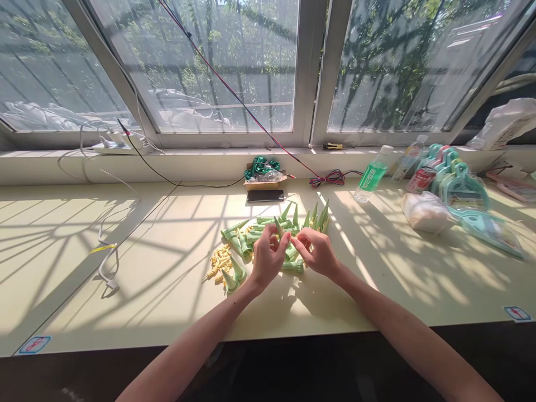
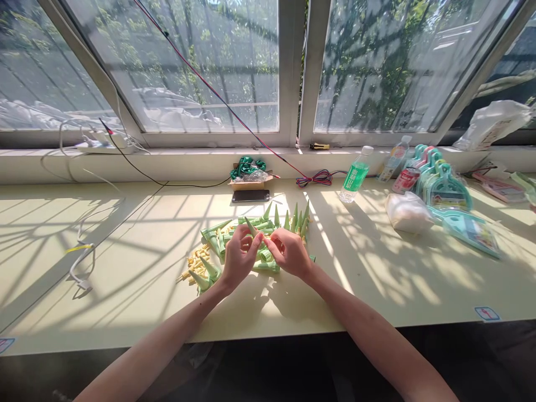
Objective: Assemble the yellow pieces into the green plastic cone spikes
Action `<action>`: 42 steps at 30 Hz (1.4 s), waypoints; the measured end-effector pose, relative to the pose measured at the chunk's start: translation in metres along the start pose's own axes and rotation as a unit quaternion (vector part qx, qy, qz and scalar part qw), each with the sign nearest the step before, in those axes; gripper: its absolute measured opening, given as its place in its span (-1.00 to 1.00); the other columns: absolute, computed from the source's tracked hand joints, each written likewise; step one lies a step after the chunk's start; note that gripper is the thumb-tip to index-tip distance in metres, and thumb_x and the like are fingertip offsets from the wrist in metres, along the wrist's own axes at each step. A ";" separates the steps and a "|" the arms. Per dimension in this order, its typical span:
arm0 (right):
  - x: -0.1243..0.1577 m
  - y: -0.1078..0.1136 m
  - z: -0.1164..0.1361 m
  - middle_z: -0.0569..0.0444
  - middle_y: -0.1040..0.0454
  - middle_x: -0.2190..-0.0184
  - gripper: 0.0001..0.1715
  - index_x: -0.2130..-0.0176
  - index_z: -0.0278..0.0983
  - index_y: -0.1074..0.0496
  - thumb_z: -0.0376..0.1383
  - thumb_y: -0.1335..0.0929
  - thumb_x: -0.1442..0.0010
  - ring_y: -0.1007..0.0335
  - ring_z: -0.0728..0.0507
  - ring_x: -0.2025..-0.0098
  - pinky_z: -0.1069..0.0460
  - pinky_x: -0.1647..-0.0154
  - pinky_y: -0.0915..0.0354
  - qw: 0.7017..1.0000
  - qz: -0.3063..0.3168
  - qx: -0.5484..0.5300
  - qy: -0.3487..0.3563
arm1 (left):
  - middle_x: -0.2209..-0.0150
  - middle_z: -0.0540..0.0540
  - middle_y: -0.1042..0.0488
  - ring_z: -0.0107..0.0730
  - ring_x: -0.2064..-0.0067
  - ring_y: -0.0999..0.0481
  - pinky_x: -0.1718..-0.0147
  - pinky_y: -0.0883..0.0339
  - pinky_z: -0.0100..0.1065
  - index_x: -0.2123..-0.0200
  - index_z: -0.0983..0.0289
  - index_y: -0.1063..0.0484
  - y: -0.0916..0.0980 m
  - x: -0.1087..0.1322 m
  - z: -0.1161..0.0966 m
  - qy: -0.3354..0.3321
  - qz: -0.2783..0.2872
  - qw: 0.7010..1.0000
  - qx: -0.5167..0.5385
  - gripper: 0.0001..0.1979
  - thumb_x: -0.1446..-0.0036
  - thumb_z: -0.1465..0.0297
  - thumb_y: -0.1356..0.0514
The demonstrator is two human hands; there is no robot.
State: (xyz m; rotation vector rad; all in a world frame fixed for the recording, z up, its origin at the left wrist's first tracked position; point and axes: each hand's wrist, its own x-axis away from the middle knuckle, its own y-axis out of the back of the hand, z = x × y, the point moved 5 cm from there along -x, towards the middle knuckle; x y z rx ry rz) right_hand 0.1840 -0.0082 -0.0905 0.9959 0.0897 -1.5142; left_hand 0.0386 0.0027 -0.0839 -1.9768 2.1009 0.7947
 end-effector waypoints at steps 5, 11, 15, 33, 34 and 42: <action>0.000 0.000 0.002 0.19 -0.25 0.59 -0.69 0.49 -0.26 -0.26 -0.24 -0.30 -0.28 -0.14 0.03 0.57 0.09 0.51 -0.12 1.000 0.000 0.015 -0.007 | 0.41 -0.01 -0.43 -0.53 0.51 -0.43 0.61 -0.20 -0.53 0.23 0.25 -0.31 0.000 0.000 0.000 0.003 -0.005 1.000 -0.015 -0.81 -0.23 0.25 -0.16; 0.000 0.001 0.001 0.21 -0.17 0.63 -0.61 0.55 -0.25 -0.16 -0.24 -0.29 -0.28 -0.05 0.04 0.59 0.09 0.54 -0.04 0.999 -0.009 0.030 -0.020 | 0.51 -0.08 -0.34 -0.60 0.57 -0.31 0.63 -0.16 -0.56 0.27 0.23 -0.25 -0.002 0.002 -0.001 -0.020 -0.006 1.000 -0.012 -0.83 -0.22 0.28 -0.17; -0.001 0.002 0.000 0.22 -0.13 0.64 -0.58 0.56 -0.25 -0.11 -0.24 -0.27 -0.29 0.00 0.05 0.59 0.09 0.55 0.00 0.999 -0.009 0.035 -0.019 | 0.55 -0.11 -0.29 -0.62 0.60 -0.26 0.67 -0.10 -0.58 0.27 0.22 -0.24 -0.003 0.002 -0.004 -0.035 0.000 0.999 0.001 -0.85 -0.22 0.31 -0.17; -0.001 0.000 -0.001 0.24 0.03 0.66 -0.48 0.59 -0.24 0.05 -0.24 -0.22 -0.35 0.14 0.05 0.61 0.07 0.55 0.09 0.999 0.003 0.045 0.003 | 0.55 -0.10 -0.28 -0.59 0.60 -0.30 0.68 -0.11 -0.58 0.25 0.22 -0.26 -0.004 0.002 -0.001 -0.025 0.015 1.000 -0.004 -0.87 -0.24 0.31 -0.16; -0.001 0.000 -0.002 0.24 0.02 0.66 -0.48 0.59 -0.24 0.04 -0.23 -0.22 -0.35 0.14 0.05 0.61 0.07 0.55 0.09 0.999 0.002 0.043 0.000 | 0.55 -0.10 -0.29 -0.58 0.60 -0.32 0.67 -0.13 -0.57 0.25 0.22 -0.26 -0.004 0.002 0.000 -0.025 0.016 1.000 -0.002 -0.87 -0.24 0.31 -0.15; -0.003 0.004 0.002 0.16 -0.32 0.55 -0.68 0.44 -0.27 -0.32 -0.20 -0.28 -0.32 -0.17 0.03 0.55 0.10 0.50 -0.13 0.999 -0.014 0.011 -0.027 | 0.43 -0.02 -0.39 -0.56 0.55 -0.40 0.65 -0.23 -0.56 0.22 0.24 -0.30 -0.003 0.000 0.001 -0.024 -0.012 1.000 -0.011 -0.85 -0.23 0.30 -0.17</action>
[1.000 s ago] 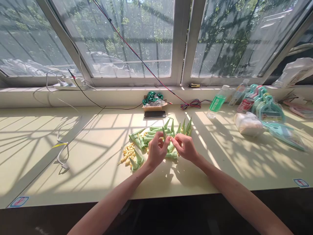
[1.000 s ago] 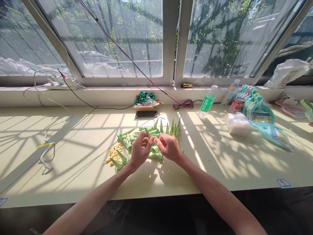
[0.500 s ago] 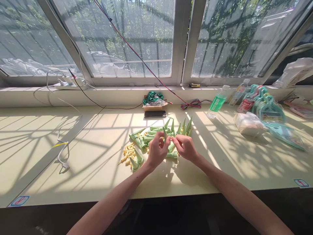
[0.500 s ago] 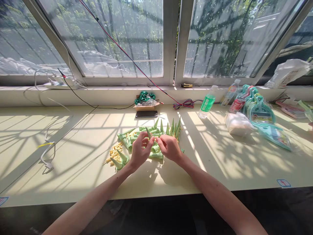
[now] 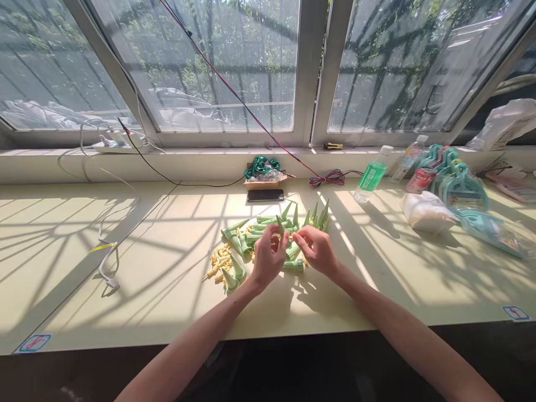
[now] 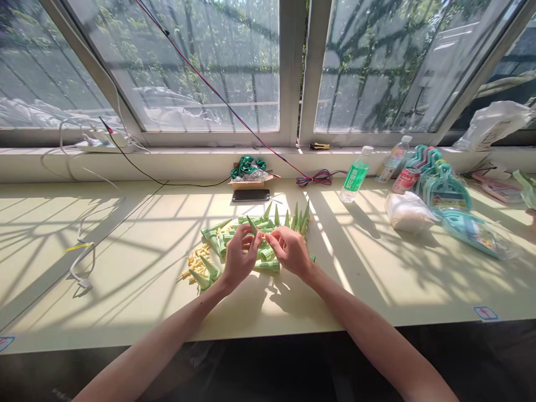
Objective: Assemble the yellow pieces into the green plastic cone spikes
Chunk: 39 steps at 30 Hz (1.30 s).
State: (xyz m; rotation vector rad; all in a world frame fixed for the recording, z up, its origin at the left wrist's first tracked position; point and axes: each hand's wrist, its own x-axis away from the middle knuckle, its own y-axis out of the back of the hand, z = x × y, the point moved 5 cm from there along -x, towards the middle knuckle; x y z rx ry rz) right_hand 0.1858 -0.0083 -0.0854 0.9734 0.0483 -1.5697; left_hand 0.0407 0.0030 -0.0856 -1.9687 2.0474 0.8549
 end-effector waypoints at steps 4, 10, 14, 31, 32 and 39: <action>0.001 0.002 0.000 0.09 -0.46 0.39 -0.82 0.27 -0.28 -0.38 -0.19 -0.34 -0.27 -0.29 0.03 0.54 0.11 0.52 -0.22 0.999 -0.017 -0.026 -0.017 | 0.42 -0.02 -0.40 -0.57 0.54 -0.39 0.61 -0.27 -0.55 0.21 0.25 -0.31 0.001 -0.001 0.000 -0.005 -0.008 1.000 0.005 -0.85 -0.24 0.30 -0.16; 0.001 -0.002 0.001 -0.01 -0.47 0.25 -0.81 0.11 -0.27 -0.41 -0.24 -0.33 -0.28 -0.33 0.01 0.48 0.10 0.54 -0.28 0.999 0.007 -0.038 0.023 | 0.39 -0.01 -0.43 -0.58 0.54 -0.39 0.59 -0.30 -0.54 0.20 0.25 -0.31 0.002 -0.002 0.000 -0.012 -0.012 1.000 0.012 -0.84 -0.23 0.30 -0.18; 0.001 -0.003 -0.002 0.00 -0.47 0.29 -0.85 0.17 -0.26 -0.45 -0.26 -0.32 -0.29 -0.32 -0.01 0.46 0.10 0.51 -0.31 0.999 0.008 -0.033 0.041 | 0.40 -0.01 -0.43 -0.55 0.53 -0.42 0.62 -0.27 -0.54 0.20 0.25 -0.31 0.002 -0.001 0.001 -0.005 -0.006 1.000 0.010 -0.83 -0.23 0.29 -0.17; 0.001 -0.002 -0.003 0.09 -0.43 0.47 -0.81 0.34 -0.28 -0.42 -0.26 -0.31 -0.29 -0.27 -0.01 0.51 0.08 0.46 -0.22 1.000 0.010 -0.009 0.017 | 0.38 0.02 -0.44 -0.56 0.55 -0.36 0.63 -0.23 -0.53 0.19 0.24 -0.30 0.000 0.000 -0.003 0.014 0.034 0.999 0.030 -0.83 -0.24 0.27 -0.15; 0.001 -0.002 -0.003 0.10 -0.42 0.48 -0.80 0.36 -0.28 -0.41 -0.26 -0.31 -0.29 -0.26 0.00 0.51 0.09 0.47 -0.21 1.000 0.009 -0.008 0.015 | 0.38 0.02 -0.44 -0.55 0.55 -0.36 0.62 -0.23 -0.53 0.19 0.23 -0.29 -0.001 0.000 -0.003 0.011 0.038 0.999 0.035 -0.83 -0.24 0.27 -0.15; 0.002 -0.003 -0.006 0.16 -0.26 0.59 -0.64 0.51 -0.26 -0.27 -0.22 -0.28 -0.30 -0.13 0.01 0.55 0.09 0.51 -0.09 1.000 0.008 0.012 0.004 | 0.31 0.04 -0.46 -0.56 0.50 -0.38 0.54 -0.32 -0.51 0.20 0.23 -0.25 -0.003 0.001 -0.005 -0.005 0.059 0.997 0.056 -0.86 -0.25 0.32 -0.14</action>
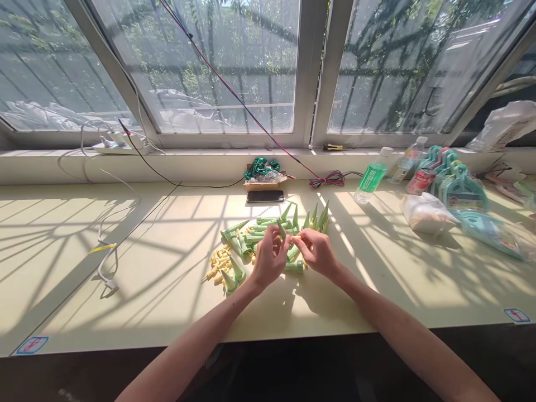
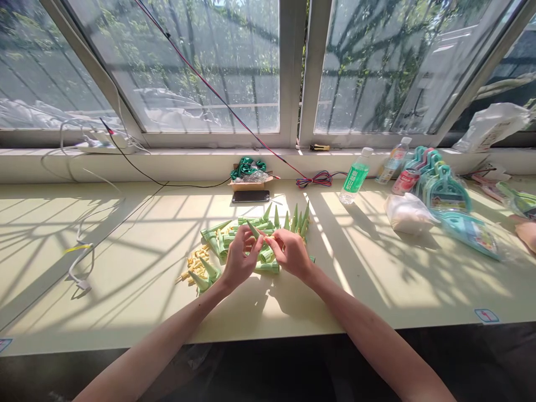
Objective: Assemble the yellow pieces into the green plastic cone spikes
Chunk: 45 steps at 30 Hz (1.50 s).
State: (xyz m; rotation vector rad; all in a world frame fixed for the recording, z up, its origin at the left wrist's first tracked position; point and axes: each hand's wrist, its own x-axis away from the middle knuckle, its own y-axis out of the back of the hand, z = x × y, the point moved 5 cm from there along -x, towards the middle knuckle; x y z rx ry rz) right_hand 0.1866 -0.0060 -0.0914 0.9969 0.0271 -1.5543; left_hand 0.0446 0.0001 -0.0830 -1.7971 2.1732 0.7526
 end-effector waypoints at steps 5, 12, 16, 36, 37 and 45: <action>0.000 0.000 0.000 0.19 -0.18 0.63 -0.60 0.55 -0.26 -0.19 -0.22 -0.27 -0.30 -0.04 0.02 0.58 0.09 0.54 -0.03 1.000 0.002 0.008 -0.007 | 0.30 0.04 -0.45 -0.58 0.51 -0.37 0.53 -0.32 -0.51 0.18 0.23 -0.26 0.000 0.001 0.000 -0.010 0.009 1.000 -0.005 -0.87 -0.25 0.33 -0.14; 0.000 0.000 0.000 0.19 -0.18 0.64 -0.56 0.57 -0.25 -0.17 -0.20 -0.28 -0.30 -0.03 0.03 0.59 0.09 0.56 0.00 1.000 -0.005 0.014 -0.009 | 0.37 0.01 -0.43 -0.51 0.46 -0.43 0.52 -0.36 -0.48 0.16 0.23 -0.27 0.001 0.002 0.000 -0.016 0.010 1.000 -0.011 -0.86 -0.24 0.35 -0.14; 0.000 -0.001 0.000 0.20 -0.14 0.66 -0.54 0.59 -0.25 -0.13 -0.20 -0.27 -0.31 0.00 0.04 0.60 0.08 0.57 0.02 1.000 -0.004 0.011 -0.008 | 0.46 -0.04 -0.35 -0.48 0.46 -0.44 0.53 -0.35 -0.48 0.17 0.23 -0.27 0.000 0.003 0.002 -0.012 0.010 1.000 -0.008 -0.87 -0.25 0.34 -0.14; 0.000 0.000 0.002 0.24 0.05 0.68 -0.45 0.60 -0.24 0.08 -0.21 -0.21 -0.36 0.17 0.06 0.62 0.07 0.57 0.14 1.000 -0.015 0.005 0.018 | 0.34 0.00 -0.40 -0.52 0.42 -0.44 0.49 -0.33 -0.49 0.17 0.22 -0.24 -0.002 0.002 0.001 -0.024 0.028 0.999 -0.007 -0.89 -0.27 0.37 -0.12; 0.000 0.000 0.002 0.24 0.05 0.68 -0.44 0.60 -0.24 0.09 -0.20 -0.20 -0.36 0.17 0.06 0.62 0.07 0.58 0.15 1.000 -0.016 0.004 0.020 | 0.33 0.01 -0.41 -0.53 0.42 -0.43 0.49 -0.33 -0.49 0.16 0.23 -0.24 -0.002 0.002 0.000 -0.029 0.030 0.999 -0.007 -0.89 -0.26 0.37 -0.12; 0.000 0.001 0.001 0.24 0.04 0.71 -0.41 0.63 -0.25 0.06 -0.16 -0.18 -0.38 0.18 0.08 0.64 0.08 0.60 0.17 0.999 -0.030 0.007 0.030 | 0.24 0.03 -0.47 -0.61 0.49 -0.35 0.54 -0.30 -0.53 0.10 0.22 -0.23 -0.003 0.003 -0.003 -0.056 0.048 0.997 0.010 -0.69 -0.14 0.38 -0.27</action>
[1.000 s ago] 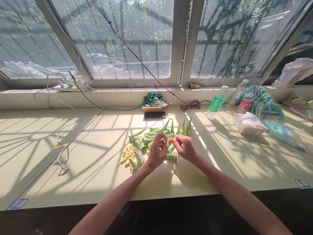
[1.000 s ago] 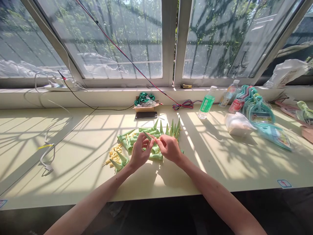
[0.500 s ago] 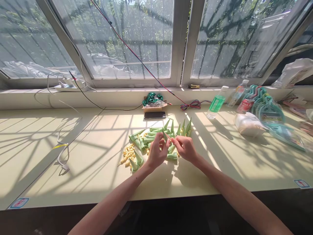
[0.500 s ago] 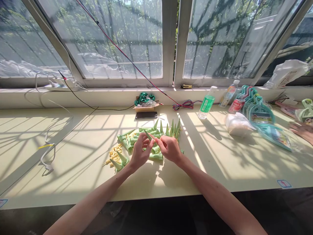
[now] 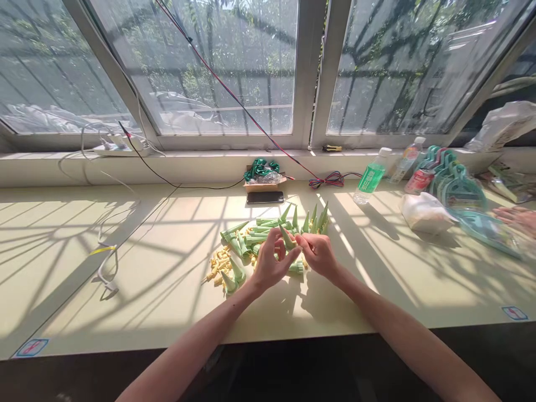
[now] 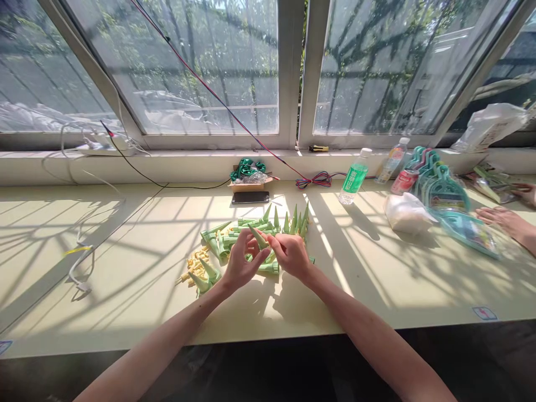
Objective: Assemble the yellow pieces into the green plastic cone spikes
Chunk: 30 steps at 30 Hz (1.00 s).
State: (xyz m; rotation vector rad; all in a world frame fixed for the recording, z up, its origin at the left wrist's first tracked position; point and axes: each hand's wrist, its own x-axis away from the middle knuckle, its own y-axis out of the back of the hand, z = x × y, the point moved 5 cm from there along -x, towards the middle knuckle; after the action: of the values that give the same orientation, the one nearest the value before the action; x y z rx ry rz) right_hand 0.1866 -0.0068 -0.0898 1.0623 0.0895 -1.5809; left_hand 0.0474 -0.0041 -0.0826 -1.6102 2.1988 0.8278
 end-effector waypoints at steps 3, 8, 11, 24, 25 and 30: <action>0.001 -0.001 -0.001 0.24 0.03 0.71 -0.40 0.63 -0.25 0.04 -0.13 -0.17 -0.38 0.16 0.08 0.64 0.09 0.60 0.15 1.000 0.004 -0.004 -0.001 | 0.25 0.03 -0.48 -0.62 0.49 -0.34 0.56 -0.30 -0.55 0.10 0.22 -0.24 0.000 0.000 0.002 0.001 -0.004 1.000 0.002 -0.63 -0.08 0.39 -0.33; 0.001 -0.002 -0.003 0.23 0.05 0.70 -0.39 0.62 -0.25 0.06 -0.10 -0.15 -0.39 0.17 0.08 0.63 0.08 0.59 0.16 1.000 0.004 -0.003 -0.001 | 0.25 0.02 -0.49 -0.64 0.51 -0.34 0.56 -0.29 -0.56 0.12 0.23 -0.24 0.000 0.000 0.005 0.007 -0.010 1.000 0.006 -0.67 -0.11 0.40 -0.30; 0.002 -0.003 -0.003 0.23 0.06 0.70 -0.37 0.62 -0.25 0.07 -0.07 -0.14 -0.40 0.16 0.08 0.63 0.09 0.59 0.14 1.000 0.014 -0.015 -0.002 | 0.27 0.02 -0.48 -0.64 0.50 -0.34 0.57 -0.29 -0.56 0.12 0.24 -0.25 0.000 0.000 0.006 0.010 -0.009 1.000 0.002 -0.69 -0.12 0.39 -0.29; 0.002 -0.003 -0.004 0.16 -0.12 0.71 -0.29 0.66 -0.26 -0.04 0.01 -0.06 -0.42 0.00 0.04 0.65 0.06 0.57 0.06 0.997 0.028 -0.072 -0.019 | 0.25 0.04 -0.48 -0.58 0.47 -0.45 0.57 -0.31 -0.55 0.15 0.24 -0.24 -0.003 -0.002 0.007 0.026 0.001 1.000 0.006 -0.77 -0.20 0.34 -0.22; 0.002 -0.003 -0.004 0.16 -0.13 0.71 -0.30 0.66 -0.26 -0.05 0.01 -0.06 -0.42 -0.01 0.04 0.65 0.06 0.57 0.05 0.997 0.029 -0.074 -0.018 | 0.25 0.05 -0.49 -0.56 0.45 -0.47 0.56 -0.32 -0.54 0.14 0.24 -0.24 -0.003 -0.002 0.007 0.029 0.000 1.000 0.006 -0.77 -0.21 0.33 -0.22; 0.002 -0.004 -0.006 0.16 -0.15 0.70 -0.32 0.64 -0.26 -0.10 -0.04 -0.07 -0.43 -0.04 0.03 0.65 0.06 0.57 0.01 0.996 0.028 -0.083 -0.010 | 0.26 0.07 -0.52 -0.57 0.48 -0.46 0.59 -0.28 -0.55 0.14 0.24 -0.23 -0.003 -0.002 0.007 0.034 0.000 0.999 -0.006 -0.78 -0.23 0.31 -0.19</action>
State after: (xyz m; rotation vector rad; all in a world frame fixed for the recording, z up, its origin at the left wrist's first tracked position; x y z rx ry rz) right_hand 0.1865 -0.0036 -0.0968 0.9115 0.1730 -1.5068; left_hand 0.0505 0.0010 -0.0883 -1.6678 2.2426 0.7995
